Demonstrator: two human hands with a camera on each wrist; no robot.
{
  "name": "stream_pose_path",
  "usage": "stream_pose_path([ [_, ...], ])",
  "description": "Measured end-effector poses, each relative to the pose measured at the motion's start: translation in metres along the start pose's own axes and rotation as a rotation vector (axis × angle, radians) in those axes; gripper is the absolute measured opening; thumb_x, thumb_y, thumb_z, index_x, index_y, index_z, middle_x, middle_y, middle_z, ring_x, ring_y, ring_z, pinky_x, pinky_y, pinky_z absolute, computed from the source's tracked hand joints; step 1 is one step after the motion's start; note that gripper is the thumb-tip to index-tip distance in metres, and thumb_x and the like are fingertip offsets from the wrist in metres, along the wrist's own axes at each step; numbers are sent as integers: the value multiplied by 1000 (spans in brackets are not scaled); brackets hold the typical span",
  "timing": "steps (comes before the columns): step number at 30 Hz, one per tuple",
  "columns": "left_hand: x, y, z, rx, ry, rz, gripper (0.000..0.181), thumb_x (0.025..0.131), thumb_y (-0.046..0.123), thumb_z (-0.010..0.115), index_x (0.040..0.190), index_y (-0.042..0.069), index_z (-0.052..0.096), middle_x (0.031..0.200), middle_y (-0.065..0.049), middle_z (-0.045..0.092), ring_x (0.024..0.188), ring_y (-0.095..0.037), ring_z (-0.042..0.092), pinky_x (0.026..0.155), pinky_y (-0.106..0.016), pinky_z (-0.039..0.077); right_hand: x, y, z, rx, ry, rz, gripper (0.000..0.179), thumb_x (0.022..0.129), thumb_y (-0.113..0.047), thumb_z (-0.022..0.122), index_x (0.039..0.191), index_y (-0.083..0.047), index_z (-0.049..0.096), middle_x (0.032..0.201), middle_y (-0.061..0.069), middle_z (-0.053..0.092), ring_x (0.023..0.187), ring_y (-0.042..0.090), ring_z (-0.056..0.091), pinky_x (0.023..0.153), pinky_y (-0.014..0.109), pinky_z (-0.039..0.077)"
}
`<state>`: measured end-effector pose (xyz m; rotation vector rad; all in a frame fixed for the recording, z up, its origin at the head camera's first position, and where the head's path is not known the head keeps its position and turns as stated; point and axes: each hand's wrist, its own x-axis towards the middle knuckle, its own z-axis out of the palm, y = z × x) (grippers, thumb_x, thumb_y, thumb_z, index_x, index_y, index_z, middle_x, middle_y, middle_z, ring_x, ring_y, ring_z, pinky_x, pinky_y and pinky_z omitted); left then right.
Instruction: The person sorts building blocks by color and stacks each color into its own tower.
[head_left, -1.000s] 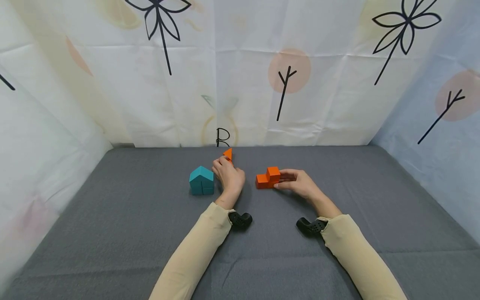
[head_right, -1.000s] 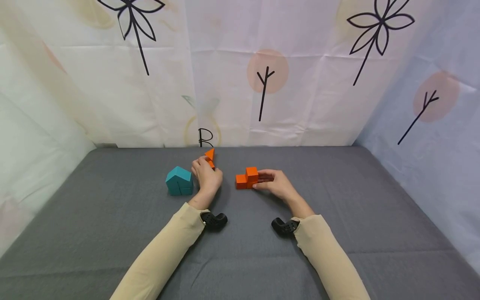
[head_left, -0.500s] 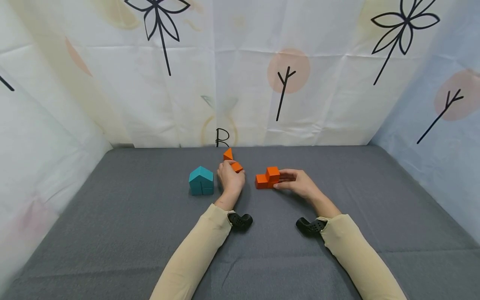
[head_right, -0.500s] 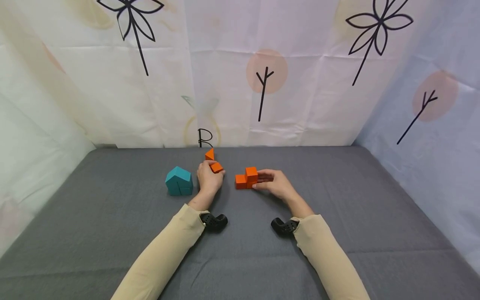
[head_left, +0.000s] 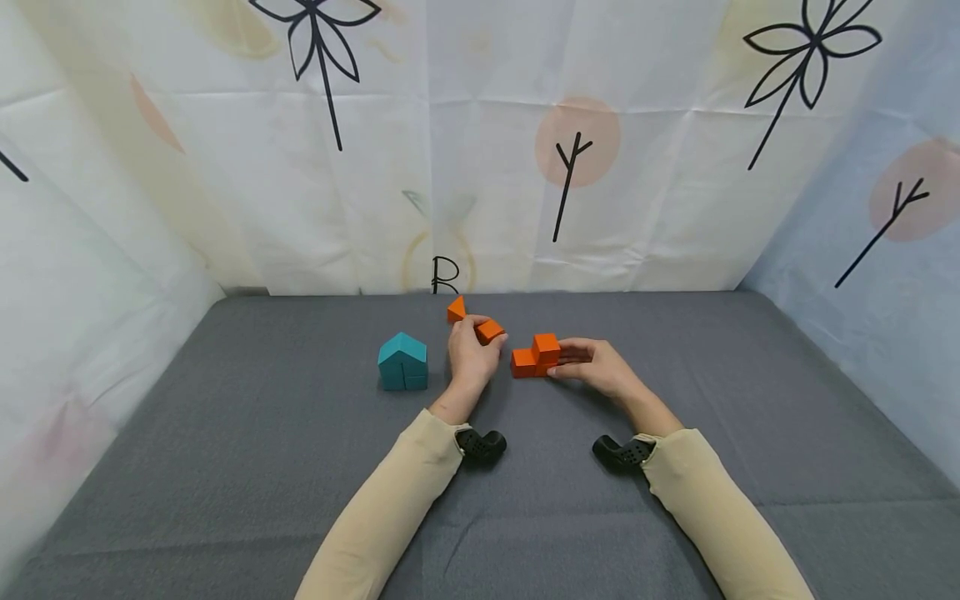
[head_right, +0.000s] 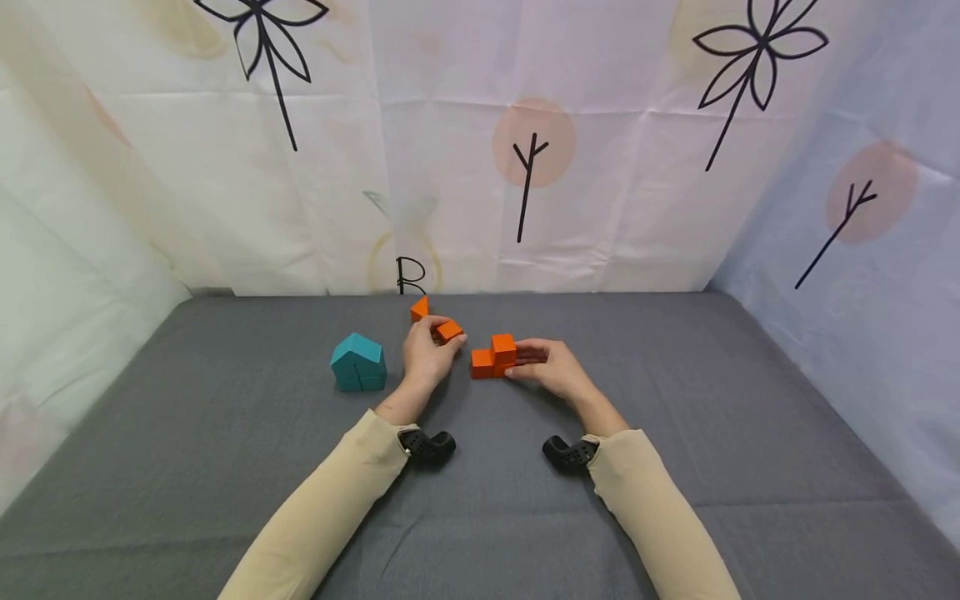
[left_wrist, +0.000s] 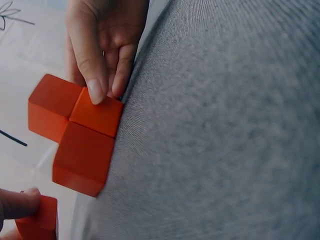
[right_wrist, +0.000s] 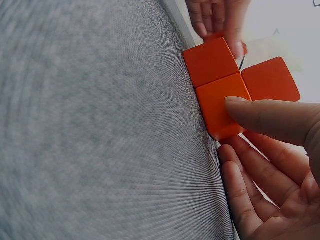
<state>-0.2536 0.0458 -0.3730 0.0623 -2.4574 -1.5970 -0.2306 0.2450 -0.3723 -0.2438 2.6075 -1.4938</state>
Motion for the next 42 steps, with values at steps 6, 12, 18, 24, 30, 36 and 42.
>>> stream_pose_path([
  [6, -4, 8, -4, 14, -88, 80, 36, 86, 14, 73, 117, 2, 60, 113, -18, 57, 100, -32, 55, 88, -42, 48, 1, 1, 0, -5, 1, -11, 49, 85, -9, 71, 129, 7, 55, 121, 25, 63, 111, 36, 61, 92, 42, 51],
  [12, -6, 13, -7, 11, -148, 115, 36, 85, 12, 74, 117, 4, 61, 111, -17, 58, 99, -31, 58, 87, -39, 51, 1, 1, -1, 4, -6, -18, 48, 85, -9, 71, 128, 7, 55, 121, 26, 63, 110, 36, 61, 92, 40, 51],
  [18, -9, 18, -11, 51, -217, 144, 35, 85, 13, 74, 117, 5, 63, 111, -15, 59, 101, -29, 59, 90, -38, 51, -1, 0, -1, 9, -16, -13, 48, 86, -9, 71, 129, 7, 55, 122, 26, 62, 112, 36, 61, 92, 41, 51],
  [24, -12, 21, -12, 72, -302, 155, 35, 85, 11, 73, 118, 4, 64, 112, -15, 60, 102, -30, 60, 89, -38, 51, -1, -1, -1, 12, -18, -10, 48, 86, -9, 70, 129, 7, 55, 122, 26, 62, 112, 37, 60, 93, 42, 50],
  [30, -12, 20, -9, 75, -334, 149, 34, 84, 9, 74, 116, 4, 64, 112, -15, 62, 101, -29, 61, 87, -38, 53, 0, -2, -1, 26, -24, -9, 48, 87, -7, 69, 130, 8, 54, 122, 26, 62, 112, 37, 60, 92, 40, 51],
  [36, -12, 21, -7, 76, -352, 132, 34, 84, 10, 74, 116, 4, 65, 113, -14, 62, 102, -28, 61, 87, -37, 53, 0, -2, -1, 33, -19, -13, 47, 86, -5, 69, 129, 9, 54, 121, 27, 62, 111, 37, 61, 91, 37, 52],
  [42, -13, 23, -6, 99, -363, 142, 34, 84, 11, 75, 116, 5, 65, 114, -13, 62, 102, -27, 60, 87, -38, 52, -1, -1, -1, 40, -24, -14, 47, 87, -5, 69, 129, 9, 54, 122, 27, 61, 112, 37, 61, 91, 37, 52],
])
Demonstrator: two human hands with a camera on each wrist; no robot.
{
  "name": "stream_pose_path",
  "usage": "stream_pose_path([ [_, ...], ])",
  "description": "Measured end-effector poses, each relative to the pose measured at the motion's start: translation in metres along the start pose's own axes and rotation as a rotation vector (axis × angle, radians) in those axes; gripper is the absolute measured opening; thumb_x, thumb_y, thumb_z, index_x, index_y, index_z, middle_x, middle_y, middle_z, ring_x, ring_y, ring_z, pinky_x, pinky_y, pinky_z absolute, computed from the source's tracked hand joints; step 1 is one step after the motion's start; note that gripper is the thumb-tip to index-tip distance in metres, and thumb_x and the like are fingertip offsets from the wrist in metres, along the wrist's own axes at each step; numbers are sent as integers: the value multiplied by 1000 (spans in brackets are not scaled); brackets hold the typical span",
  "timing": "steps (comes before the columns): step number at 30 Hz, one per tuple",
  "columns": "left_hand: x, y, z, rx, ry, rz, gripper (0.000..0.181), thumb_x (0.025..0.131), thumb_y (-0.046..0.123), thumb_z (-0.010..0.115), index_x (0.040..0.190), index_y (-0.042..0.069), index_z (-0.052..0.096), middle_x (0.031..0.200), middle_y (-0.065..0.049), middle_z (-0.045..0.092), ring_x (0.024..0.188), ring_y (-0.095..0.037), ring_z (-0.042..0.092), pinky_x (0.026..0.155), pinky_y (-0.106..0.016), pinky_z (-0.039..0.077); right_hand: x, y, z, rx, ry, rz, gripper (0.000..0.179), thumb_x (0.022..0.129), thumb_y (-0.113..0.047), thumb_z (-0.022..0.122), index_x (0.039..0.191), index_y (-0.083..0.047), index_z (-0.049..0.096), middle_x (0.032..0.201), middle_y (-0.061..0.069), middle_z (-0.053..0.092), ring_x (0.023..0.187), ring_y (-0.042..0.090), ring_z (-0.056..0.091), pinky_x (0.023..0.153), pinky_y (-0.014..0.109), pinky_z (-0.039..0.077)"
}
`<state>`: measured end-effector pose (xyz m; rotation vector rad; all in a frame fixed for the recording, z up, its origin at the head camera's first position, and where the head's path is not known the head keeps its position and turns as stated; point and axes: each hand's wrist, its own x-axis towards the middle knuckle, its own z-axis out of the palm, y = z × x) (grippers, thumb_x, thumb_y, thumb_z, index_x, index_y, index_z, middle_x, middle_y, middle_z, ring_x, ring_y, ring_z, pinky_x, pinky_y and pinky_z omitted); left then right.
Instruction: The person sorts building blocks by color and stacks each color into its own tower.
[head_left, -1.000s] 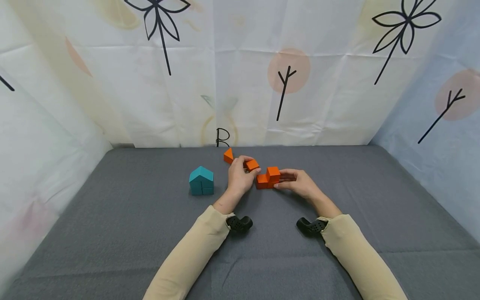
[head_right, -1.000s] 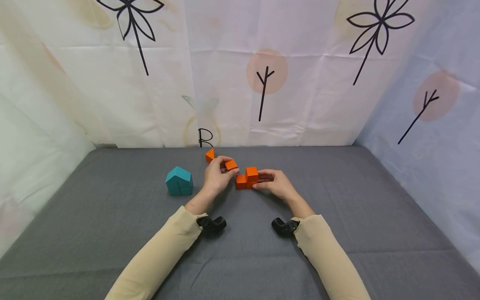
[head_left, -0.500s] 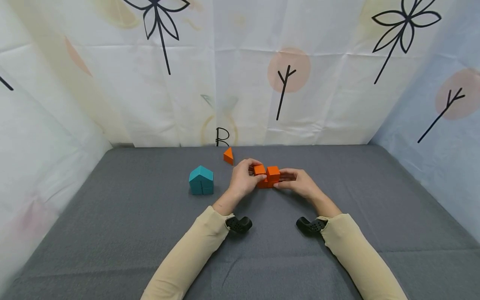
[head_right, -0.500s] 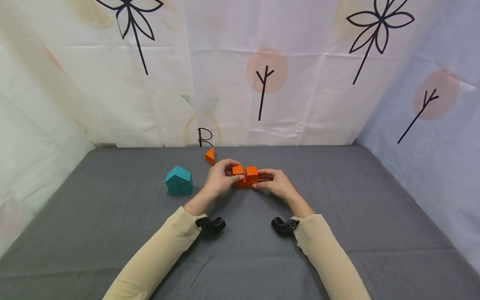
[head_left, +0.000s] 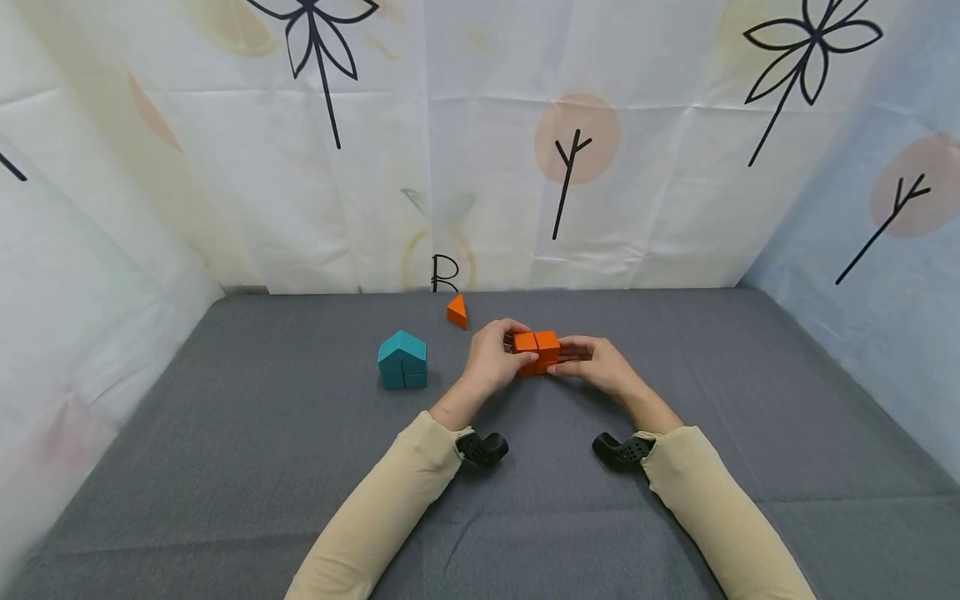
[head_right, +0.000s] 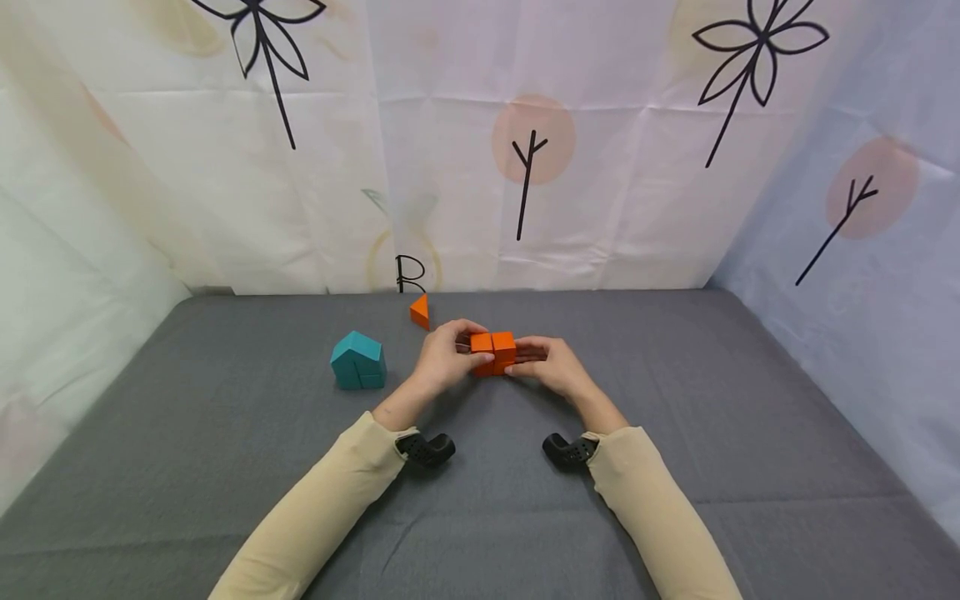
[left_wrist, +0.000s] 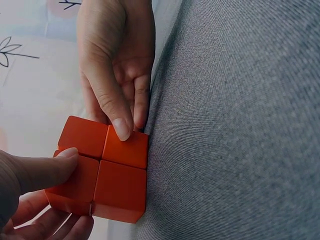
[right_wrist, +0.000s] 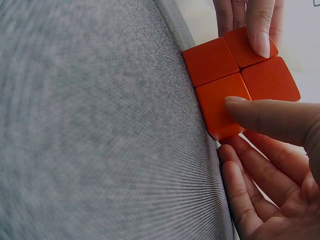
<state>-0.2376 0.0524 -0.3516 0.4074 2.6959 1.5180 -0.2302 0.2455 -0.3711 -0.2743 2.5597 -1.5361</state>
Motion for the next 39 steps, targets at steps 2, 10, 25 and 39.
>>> stream_pose_path([
  [2, 0, 0, 0, 5, -1, 2, 34, 84, 11, 74, 116, 5, 65, 114, -13, 62, 102, -27, 60, 87, -38, 52, 0, 0, 0, 2, -1, 1, 47, 87, -5, 69, 129, 9, 54, 122, 27, 61, 112, 37, 60, 91, 37, 52],
  [10, 1, 1, -1, 21, -20, 9, 35, 83, 9, 75, 115, 5, 65, 114, -14, 62, 102, -28, 60, 87, -38, 52, 0, 1, 0, -5, 2, 6, 48, 87, -7, 69, 130, 8, 54, 123, 27, 61, 112, 37, 61, 92, 38, 52],
  [25, 1, 0, -4, 28, -42, 2, 46, 83, 26, 76, 122, 5, 62, 115, -12, 60, 101, -26, 59, 84, -37, 51, 0, 1, 0, -5, -7, 5, 49, 87, -9, 70, 130, 7, 54, 123, 26, 61, 113, 36, 60, 93, 38, 51],
  [39, 6, -6, -5, -96, 295, 73, 25, 95, 23, 59, 106, 2, 68, 104, -15, 63, 96, -30, 58, 85, -41, 48, 0, 1, 0, -29, 11, -1, 48, 86, -9, 71, 129, 6, 55, 123, 25, 62, 112, 36, 61, 95, 42, 50],
])
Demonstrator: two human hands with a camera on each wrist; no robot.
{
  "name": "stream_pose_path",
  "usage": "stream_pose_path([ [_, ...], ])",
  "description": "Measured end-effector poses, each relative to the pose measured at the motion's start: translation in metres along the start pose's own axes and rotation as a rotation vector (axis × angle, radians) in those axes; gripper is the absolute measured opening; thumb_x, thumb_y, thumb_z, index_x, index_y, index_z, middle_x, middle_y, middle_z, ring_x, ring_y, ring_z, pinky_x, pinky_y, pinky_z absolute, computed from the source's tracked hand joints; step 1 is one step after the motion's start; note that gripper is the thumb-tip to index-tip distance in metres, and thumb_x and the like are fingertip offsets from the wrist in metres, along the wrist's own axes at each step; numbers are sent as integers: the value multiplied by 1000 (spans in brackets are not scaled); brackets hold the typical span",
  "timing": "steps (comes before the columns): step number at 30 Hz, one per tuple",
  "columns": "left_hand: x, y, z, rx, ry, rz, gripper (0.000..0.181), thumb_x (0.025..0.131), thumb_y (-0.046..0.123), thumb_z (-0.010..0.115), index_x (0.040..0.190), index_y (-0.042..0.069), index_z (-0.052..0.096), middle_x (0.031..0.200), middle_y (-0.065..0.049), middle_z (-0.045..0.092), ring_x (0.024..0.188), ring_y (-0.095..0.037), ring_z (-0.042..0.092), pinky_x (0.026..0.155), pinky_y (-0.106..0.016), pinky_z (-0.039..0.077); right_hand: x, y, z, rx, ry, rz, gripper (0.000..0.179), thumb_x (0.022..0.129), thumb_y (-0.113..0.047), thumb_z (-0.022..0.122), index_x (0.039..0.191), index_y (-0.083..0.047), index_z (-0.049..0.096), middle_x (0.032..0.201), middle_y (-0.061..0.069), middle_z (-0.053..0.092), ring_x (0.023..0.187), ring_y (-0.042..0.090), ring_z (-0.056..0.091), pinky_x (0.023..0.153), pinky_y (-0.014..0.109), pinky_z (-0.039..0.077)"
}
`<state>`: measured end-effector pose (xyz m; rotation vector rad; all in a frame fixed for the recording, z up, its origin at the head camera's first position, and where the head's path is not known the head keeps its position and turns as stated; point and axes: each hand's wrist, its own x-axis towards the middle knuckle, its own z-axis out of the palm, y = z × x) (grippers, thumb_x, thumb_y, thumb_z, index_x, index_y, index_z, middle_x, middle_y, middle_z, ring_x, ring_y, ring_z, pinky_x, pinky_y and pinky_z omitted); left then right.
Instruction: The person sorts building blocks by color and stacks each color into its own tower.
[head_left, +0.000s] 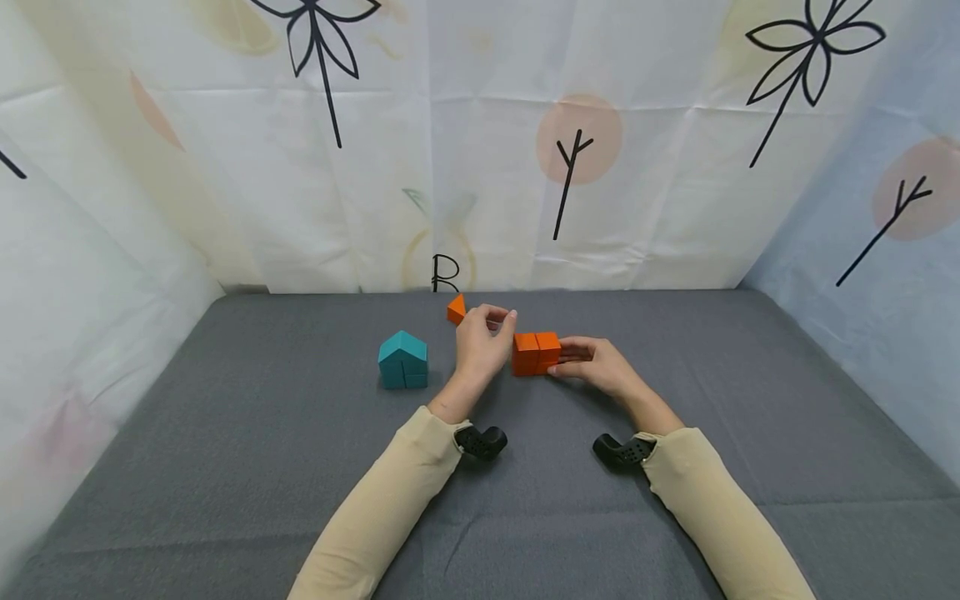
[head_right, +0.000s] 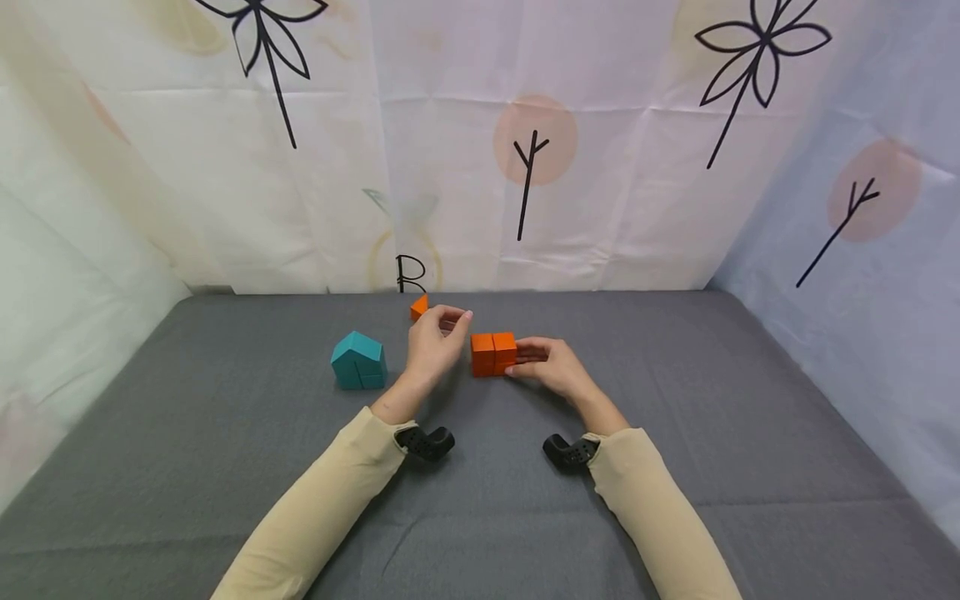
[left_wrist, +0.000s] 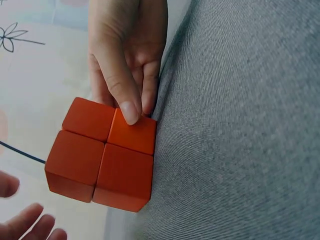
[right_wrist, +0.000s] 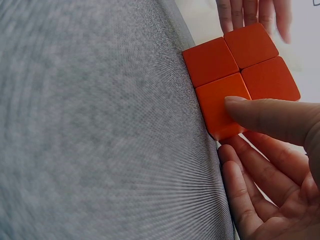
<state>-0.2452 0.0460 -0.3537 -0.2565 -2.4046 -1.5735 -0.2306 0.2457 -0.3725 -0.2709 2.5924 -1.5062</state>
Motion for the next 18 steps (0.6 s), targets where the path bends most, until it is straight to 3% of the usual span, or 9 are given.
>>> stream_pose_path([
  [5, 6, -7, 3, -42, 90, -53, 20, 94, 10, 58, 110, -2, 62, 109, -18, 59, 102, -34, 55, 89, -43, 46, 0, -1, 0, -6, 7, -9, 48, 85, -8, 71, 129, 7, 56, 122, 25, 62, 112, 36, 60, 95, 43, 49],
  [11, 16, -16, 9, -70, 242, -106, 31, 94, 2, 55, 124, -6, 49, 119, -22, 50, 112, -36, 50, 97, -43, 43, 0, 1, -1, -9, 4, -6, 49, 85, -8, 71, 129, 6, 55, 122, 25, 62, 113, 36, 60, 95, 43, 49],
  [15, 20, -19, 10, -89, 287, -163, 41, 95, 2, 55, 133, -6, 43, 130, -24, 43, 122, -37, 45, 103, -45, 40, 1, 1, -1, -7, 4, -4, 50, 85, -8, 71, 130, 6, 55, 122, 25, 62, 113, 36, 60, 95, 43, 49],
  [18, 22, -22, 11, -96, 285, -209, 47, 96, 3, 53, 140, -5, 38, 141, -23, 37, 132, -36, 38, 108, -44, 36, 0, 0, -1, -4, 2, -4, 50, 85, -8, 71, 130, 6, 55, 122, 25, 62, 113, 36, 60, 95, 44, 49],
])
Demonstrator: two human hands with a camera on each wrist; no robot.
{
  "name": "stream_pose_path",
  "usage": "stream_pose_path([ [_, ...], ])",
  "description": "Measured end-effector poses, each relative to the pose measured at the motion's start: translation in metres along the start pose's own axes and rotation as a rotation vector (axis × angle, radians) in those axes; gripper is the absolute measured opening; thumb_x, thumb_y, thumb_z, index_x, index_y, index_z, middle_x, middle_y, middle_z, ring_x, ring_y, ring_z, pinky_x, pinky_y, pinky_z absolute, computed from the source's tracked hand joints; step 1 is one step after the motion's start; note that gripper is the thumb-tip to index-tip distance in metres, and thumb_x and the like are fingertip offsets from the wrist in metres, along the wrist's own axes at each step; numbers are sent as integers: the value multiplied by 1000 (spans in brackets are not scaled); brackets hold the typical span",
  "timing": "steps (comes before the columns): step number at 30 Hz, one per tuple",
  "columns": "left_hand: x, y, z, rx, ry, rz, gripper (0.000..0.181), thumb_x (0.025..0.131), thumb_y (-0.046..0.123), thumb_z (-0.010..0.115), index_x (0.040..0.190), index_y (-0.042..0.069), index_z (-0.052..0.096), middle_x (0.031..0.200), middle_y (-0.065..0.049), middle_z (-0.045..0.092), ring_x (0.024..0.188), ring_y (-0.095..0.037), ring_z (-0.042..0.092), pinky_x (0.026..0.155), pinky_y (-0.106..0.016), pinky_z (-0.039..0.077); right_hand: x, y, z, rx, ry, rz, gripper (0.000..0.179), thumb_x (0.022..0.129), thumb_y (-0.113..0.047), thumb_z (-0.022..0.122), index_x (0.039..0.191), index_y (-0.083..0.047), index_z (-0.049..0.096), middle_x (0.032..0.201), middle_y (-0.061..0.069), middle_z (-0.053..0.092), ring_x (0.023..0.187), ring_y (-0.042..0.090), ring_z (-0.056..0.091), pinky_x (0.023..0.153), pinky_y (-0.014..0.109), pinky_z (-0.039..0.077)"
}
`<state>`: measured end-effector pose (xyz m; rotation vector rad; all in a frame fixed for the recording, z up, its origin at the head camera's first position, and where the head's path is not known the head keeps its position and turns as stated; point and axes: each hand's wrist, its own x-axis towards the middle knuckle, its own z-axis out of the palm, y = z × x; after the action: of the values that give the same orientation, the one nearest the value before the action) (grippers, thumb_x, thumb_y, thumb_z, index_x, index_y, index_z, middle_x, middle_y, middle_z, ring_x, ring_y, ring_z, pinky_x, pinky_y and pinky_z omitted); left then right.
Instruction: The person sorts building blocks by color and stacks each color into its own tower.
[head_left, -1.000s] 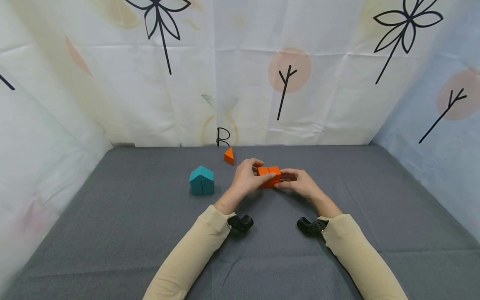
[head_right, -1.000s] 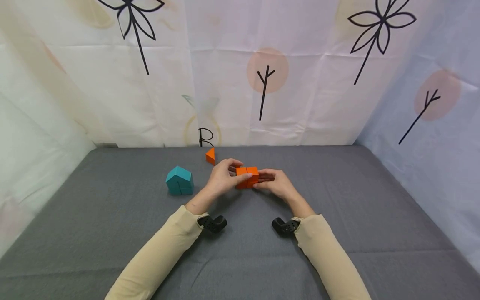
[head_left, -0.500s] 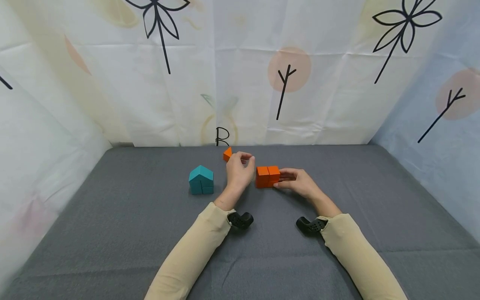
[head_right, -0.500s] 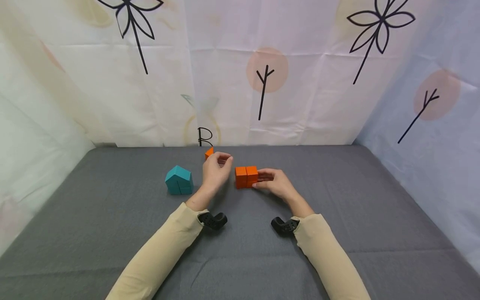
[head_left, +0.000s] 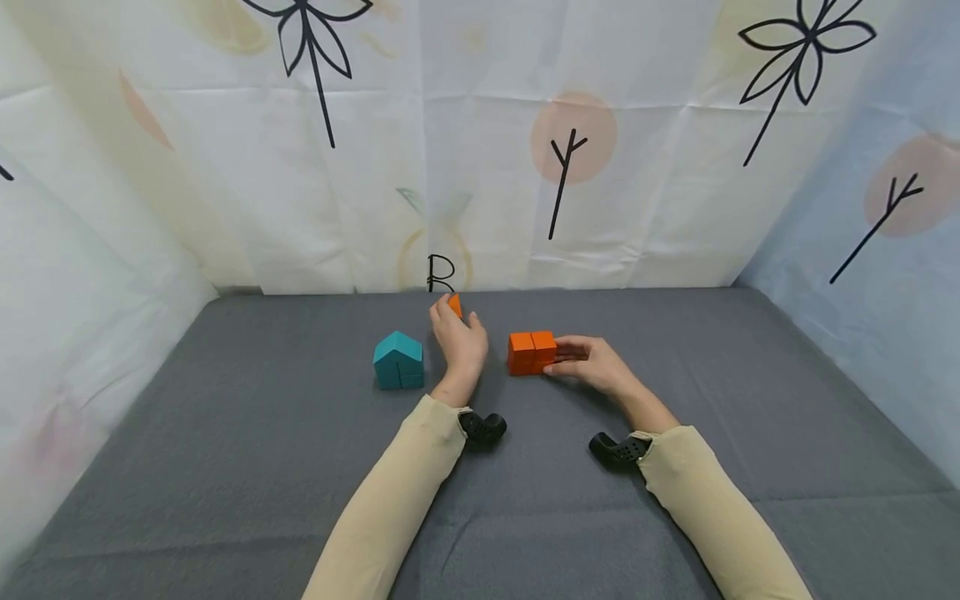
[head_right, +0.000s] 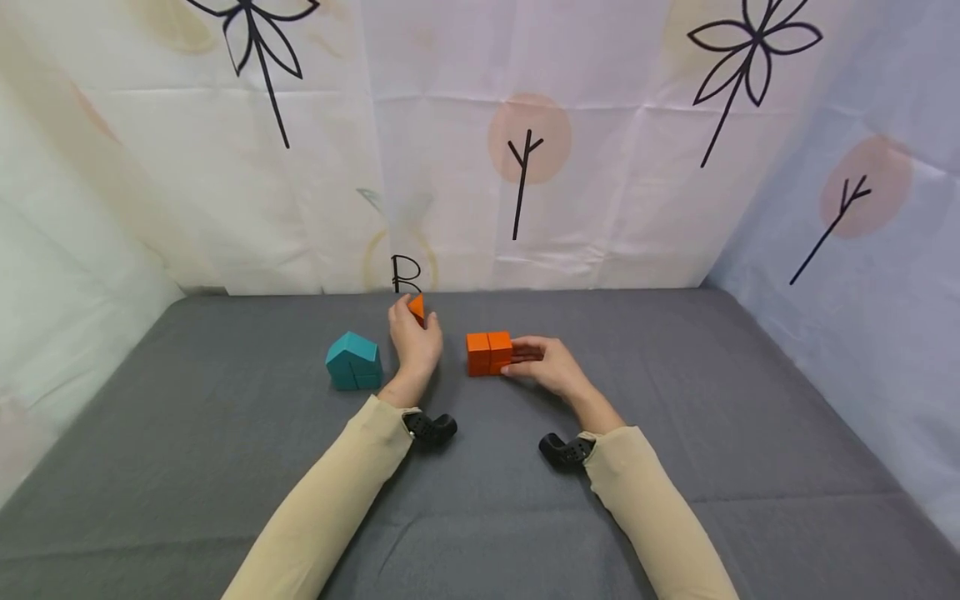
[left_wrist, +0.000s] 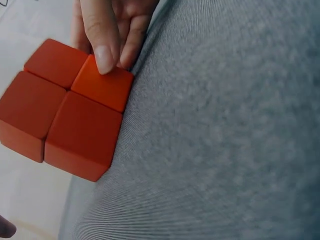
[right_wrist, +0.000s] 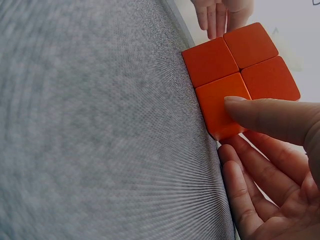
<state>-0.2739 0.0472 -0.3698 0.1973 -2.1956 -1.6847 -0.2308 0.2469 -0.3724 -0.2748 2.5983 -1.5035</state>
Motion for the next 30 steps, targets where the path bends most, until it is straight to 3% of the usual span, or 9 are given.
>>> stream_pose_path([
  [5, 4, -2, 2, -11, -20, -67, 53, 97, 5, 52, 145, -3, 31, 149, -20, 29, 140, -34, 30, 112, -44, 32, -1, 1, 0, 11, -4, 2, 50, 85, -7, 71, 130, 7, 55, 123, 25, 62, 113, 37, 60, 96, 44, 49],
  [14, 9, -3, 6, -88, 10, -203, 61, 96, 5, 55, 149, -3, 26, 154, -19, 24, 143, -33, 25, 115, -43, 27, -1, 1, -1, 10, -6, 4, 50, 85, -7, 70, 131, 6, 54, 124, 25, 61, 113, 36, 60, 96, 45, 48],
  [24, 15, -11, 11, -84, 84, -253, 58, 94, 1, 56, 147, 1, 34, 151, -18, 32, 142, -34, 25, 116, -42, 26, 0, -1, 0, 11, -11, 15, 50, 86, -8, 71, 131, 5, 54, 124, 24, 61, 114, 36, 59, 98, 45, 47],
  [30, 18, -15, 14, -60, 124, -249, 50, 93, -1, 55, 141, 1, 44, 145, -19, 40, 137, -35, 30, 114, -43, 29, -1, -1, 0, 18, -12, 22, 50, 85, -8, 71, 131, 6, 54, 124, 24, 61, 114, 35, 60, 97, 44, 47],
])
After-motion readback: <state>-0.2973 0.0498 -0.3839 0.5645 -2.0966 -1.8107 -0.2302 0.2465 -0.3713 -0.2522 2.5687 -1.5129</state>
